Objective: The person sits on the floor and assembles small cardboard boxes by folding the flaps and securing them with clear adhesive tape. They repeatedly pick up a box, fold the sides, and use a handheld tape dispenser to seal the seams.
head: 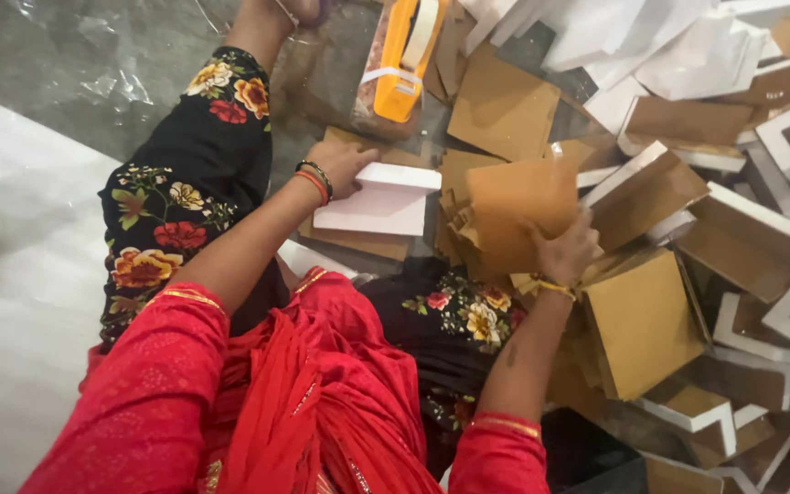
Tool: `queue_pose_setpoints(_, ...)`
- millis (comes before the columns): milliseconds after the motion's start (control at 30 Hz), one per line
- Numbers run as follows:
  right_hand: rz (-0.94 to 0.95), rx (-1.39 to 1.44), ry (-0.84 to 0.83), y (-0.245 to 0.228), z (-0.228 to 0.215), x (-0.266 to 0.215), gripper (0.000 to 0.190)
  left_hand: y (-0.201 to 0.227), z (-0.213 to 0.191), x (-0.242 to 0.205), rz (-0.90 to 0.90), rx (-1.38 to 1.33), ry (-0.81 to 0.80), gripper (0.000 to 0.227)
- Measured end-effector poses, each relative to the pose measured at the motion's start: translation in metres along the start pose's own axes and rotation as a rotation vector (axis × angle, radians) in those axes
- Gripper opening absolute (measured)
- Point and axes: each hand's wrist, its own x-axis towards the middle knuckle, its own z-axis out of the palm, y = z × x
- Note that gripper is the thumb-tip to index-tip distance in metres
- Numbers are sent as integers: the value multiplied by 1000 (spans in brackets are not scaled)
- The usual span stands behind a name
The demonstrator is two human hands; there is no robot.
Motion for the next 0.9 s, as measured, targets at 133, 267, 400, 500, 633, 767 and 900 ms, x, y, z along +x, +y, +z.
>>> queue_pose_setpoints(133, -792, 175, -64, -62, 15, 5, 89, -2, -7, 5, 32, 0, -46, 57)
queue_pose_setpoints(267, -1015, -52, -351, -150, 48, -6, 65, -11, -1, 19, 42, 5, -115, 54)
queue_pose_setpoints(400, -1093, -59, -207, -193, 73, -14, 36, -24, 18, 28, 151, 35, -77, 47)
queue_pose_setpoints(500, -1069, 35, -138, -189, 77, -18, 29, -27, 18, 29, 226, -19, -48, 46)
queue_pose_setpoints(633, -984, 20, -134, -183, 83, -38, 25, -28, 11, 29, 199, -119, -184, 52)
queue_pose_setpoints(767, -879, 65, 167, -193, 120, -57, 26, -47, 35, 46, 228, -468, -301, 53)
queue_pose_setpoints(900, -891, 100, 360, -190, 150, -61, 19, -59, 47, 53, 125, -611, -312, 56)
